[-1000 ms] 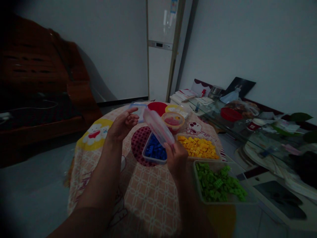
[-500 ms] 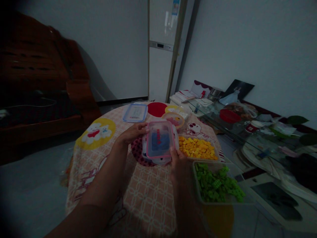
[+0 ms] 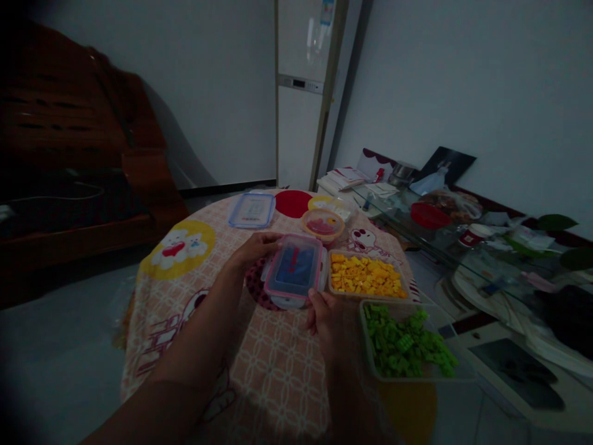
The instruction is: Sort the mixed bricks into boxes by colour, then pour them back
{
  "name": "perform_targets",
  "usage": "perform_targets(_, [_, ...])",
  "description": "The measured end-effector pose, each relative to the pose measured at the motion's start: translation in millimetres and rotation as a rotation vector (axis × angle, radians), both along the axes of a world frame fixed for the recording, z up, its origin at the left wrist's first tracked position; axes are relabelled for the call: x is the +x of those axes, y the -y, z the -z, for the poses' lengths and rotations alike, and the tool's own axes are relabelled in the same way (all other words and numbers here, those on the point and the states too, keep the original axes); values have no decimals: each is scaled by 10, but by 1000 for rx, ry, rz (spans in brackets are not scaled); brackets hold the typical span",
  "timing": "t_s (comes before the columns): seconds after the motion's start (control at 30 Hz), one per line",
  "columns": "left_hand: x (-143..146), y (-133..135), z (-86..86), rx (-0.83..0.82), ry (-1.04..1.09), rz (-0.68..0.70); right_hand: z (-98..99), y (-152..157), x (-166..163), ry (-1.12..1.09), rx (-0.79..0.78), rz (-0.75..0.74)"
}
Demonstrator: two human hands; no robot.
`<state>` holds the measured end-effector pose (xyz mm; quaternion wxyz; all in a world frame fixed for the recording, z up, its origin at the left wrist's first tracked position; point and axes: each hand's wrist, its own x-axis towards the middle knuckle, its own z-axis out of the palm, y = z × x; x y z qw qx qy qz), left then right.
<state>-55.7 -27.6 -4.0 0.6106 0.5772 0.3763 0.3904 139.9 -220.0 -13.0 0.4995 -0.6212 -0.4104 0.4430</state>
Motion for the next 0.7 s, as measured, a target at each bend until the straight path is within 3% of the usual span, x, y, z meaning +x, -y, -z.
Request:
perform_targets(0.27, [24,-3,63,61,-172,-59,44,19,-26,-36,-106,7])
perform_targets(0.53, [11,8,97,178,-190,6,160,5,50,-13,-62,-35])
perform_targets(0.7, [-31,-23,126,210,-195,-37,177,17,123,78,-59,-41])
